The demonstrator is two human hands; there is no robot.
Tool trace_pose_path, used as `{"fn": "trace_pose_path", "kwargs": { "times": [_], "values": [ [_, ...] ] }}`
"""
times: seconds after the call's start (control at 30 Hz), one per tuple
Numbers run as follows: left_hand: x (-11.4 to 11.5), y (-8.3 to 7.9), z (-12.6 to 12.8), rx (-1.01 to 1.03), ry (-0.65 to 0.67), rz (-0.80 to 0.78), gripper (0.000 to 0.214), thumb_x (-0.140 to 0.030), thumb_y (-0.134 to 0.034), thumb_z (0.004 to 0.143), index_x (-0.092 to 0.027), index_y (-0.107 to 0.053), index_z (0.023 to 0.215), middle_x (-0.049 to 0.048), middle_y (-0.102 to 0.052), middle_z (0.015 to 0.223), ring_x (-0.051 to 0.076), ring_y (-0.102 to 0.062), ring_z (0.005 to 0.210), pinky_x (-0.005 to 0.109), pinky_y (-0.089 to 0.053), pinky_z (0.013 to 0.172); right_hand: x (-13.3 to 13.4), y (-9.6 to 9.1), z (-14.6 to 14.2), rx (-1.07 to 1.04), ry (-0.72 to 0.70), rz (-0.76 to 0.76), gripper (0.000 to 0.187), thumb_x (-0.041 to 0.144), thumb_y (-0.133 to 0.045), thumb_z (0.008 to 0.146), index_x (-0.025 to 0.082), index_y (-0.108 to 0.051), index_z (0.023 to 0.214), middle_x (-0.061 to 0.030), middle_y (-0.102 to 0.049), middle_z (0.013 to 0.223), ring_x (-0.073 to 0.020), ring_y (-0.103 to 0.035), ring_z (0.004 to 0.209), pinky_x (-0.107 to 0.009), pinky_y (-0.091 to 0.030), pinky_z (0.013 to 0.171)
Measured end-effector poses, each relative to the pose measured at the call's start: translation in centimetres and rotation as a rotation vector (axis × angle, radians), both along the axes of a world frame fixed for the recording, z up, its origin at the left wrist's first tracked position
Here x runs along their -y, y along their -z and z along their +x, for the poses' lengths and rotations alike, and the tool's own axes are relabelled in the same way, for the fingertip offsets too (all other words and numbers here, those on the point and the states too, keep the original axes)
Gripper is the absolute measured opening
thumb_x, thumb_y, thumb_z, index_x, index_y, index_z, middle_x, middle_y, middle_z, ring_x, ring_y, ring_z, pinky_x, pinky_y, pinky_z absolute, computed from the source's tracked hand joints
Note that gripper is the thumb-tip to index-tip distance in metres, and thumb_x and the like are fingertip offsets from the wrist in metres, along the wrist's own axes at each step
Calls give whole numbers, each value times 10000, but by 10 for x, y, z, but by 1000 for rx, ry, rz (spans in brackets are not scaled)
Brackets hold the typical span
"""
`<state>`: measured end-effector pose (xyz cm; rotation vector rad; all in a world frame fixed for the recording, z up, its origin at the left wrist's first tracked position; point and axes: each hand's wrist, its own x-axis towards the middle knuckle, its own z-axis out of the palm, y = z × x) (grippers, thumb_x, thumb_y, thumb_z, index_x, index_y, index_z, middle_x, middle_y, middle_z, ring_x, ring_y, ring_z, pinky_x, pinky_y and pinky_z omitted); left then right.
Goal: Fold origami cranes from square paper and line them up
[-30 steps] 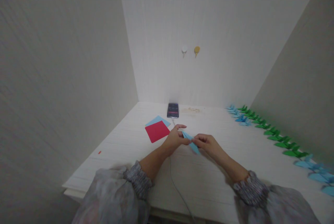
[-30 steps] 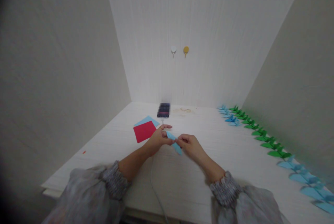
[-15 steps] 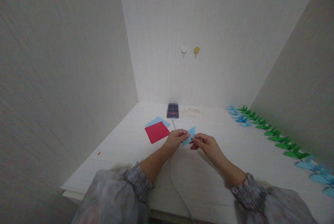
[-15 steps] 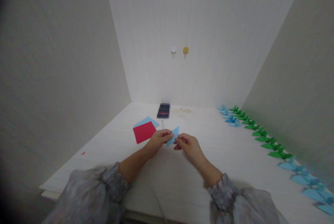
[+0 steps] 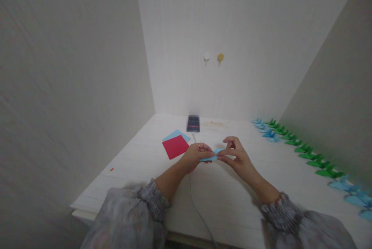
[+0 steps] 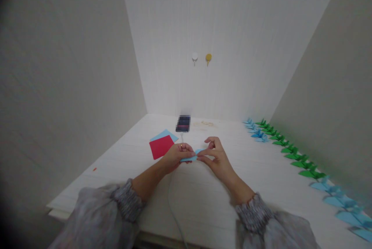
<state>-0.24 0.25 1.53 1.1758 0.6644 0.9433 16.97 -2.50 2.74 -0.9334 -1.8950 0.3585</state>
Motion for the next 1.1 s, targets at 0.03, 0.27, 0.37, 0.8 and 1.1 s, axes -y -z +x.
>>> {"fn": "trace_pose_path", "kwargs": {
  "times": [0.03, 0.27, 0.37, 0.8, 1.1],
  "values": [
    [0, 0, 0, 3, 11, -1, 230, -240, -680, 552, -101, -547, 677, 11, -579, 578, 61, -500, 463, 187, -382, 478, 0, 0, 0, -4, -33, -25, 49, 277, -629, 670, 265, -669, 695, -43, -405, 989, -162, -433, 768, -329, -402, 719],
    [0, 2, -1, 43, 44, -43, 236, -225, -687, 539, -98, -568, 699, 15, -582, 620, 80, -538, 511, 215, -412, 533, -3, 6, -2, -50, -203, -208, 108, 303, -538, 745, 231, -617, 757, -40, -493, 943, -170, -482, 905, -308, -383, 811],
    [-1, 3, 0, 63, 26, -48, 250, -225, -696, 525, -98, -569, 700, 20, -593, 627, 95, -553, 533, 233, -424, 557, -3, 7, -5, -77, -205, -271, 127, 316, -514, 757, 218, -595, 747, -44, -511, 920, -165, -498, 881, -291, -401, 774],
    [1, 4, 0, 0, 0, 13, 239, -231, -699, 503, -113, -581, 673, 29, -628, 598, 130, -579, 575, 244, -417, 575, -7, 17, -11, -122, -139, -255, 200, 365, -468, 772, 198, -518, 675, -44, -489, 819, -163, -488, 784, -303, -408, 718],
    [0, 3, -2, -18, 23, 39, 237, -207, -696, 503, -115, -602, 700, 43, -642, 655, 119, -574, 593, 227, -405, 580, -1, 6, -10, -127, -128, -324, 187, 357, -494, 755, 192, -539, 680, -35, -480, 801, -148, -477, 750, -267, -401, 673]
  ]
}}
